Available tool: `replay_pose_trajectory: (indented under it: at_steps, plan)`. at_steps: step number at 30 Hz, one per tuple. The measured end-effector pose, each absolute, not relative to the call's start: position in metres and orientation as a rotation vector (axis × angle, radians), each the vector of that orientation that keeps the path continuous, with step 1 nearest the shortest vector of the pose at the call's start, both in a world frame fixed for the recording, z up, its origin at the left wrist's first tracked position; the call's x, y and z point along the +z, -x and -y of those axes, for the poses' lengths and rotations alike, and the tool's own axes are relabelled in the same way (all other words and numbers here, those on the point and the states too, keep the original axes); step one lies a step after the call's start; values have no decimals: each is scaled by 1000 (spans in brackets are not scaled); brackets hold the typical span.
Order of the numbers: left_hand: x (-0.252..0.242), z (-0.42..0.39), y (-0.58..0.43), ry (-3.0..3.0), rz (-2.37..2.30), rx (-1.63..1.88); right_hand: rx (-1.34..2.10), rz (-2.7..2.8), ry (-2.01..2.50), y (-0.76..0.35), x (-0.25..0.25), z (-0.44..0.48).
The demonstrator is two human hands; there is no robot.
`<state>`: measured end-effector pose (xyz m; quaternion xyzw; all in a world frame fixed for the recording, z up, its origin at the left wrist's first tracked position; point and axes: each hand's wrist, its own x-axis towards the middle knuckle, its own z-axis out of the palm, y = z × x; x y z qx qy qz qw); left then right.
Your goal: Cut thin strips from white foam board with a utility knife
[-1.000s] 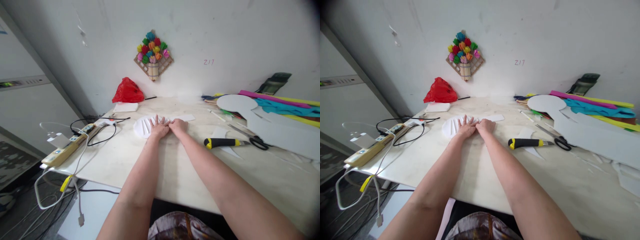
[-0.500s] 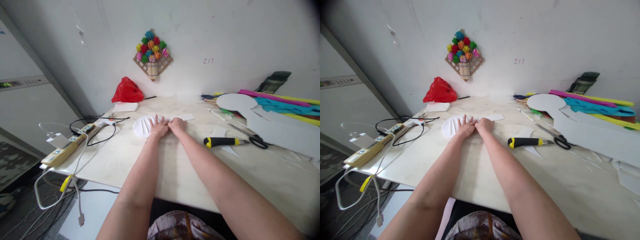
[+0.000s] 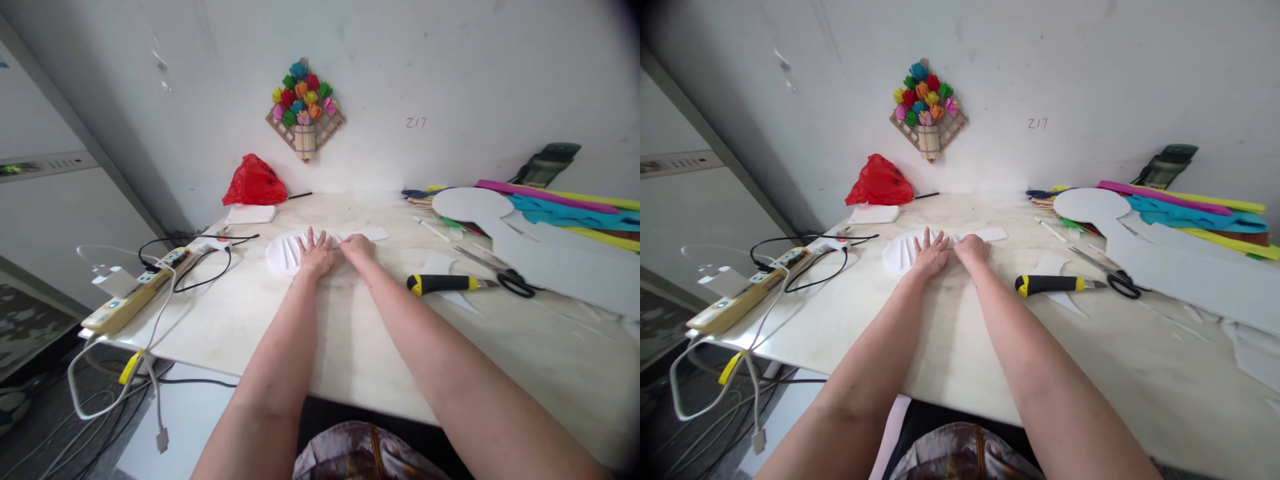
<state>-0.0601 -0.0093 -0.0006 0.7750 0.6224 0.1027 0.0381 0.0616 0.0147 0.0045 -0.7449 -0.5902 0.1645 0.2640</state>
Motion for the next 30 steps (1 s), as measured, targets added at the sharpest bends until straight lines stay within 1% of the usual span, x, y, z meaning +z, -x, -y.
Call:
replay_pose_trajectory:
  at_steps: [11, 14, 16, 20, 24, 27, 30]
  plan:
    - [6, 21, 56, -2511, -1975, 496, 521, 1516, 1948, -69, 2, -20]
    - [11, 23, 54, -2503, -1964, 610, 661, 1359, 1841, -76, 1, -25]
    - [16, 23, 53, -2440, -1978, 759, 795, 1222, 1685, -80, 3, -26]
    - [23, 21, 51, -2044, -1971, 1125, 1092, 1084, 1387, -83, 11, -22]
    - [20, 15, 49, -1596, -1607, 1376, 1335, 1108, 1226, -83, 20, -14]
    - [16, 10, 45, -1331, -1301, 1432, 1409, 1200, 1171, -82, 23, -10]
    - [13, 8, 43, -1179, -1098, 1433, 1423, 1295, 1144, -83, 25, -7]
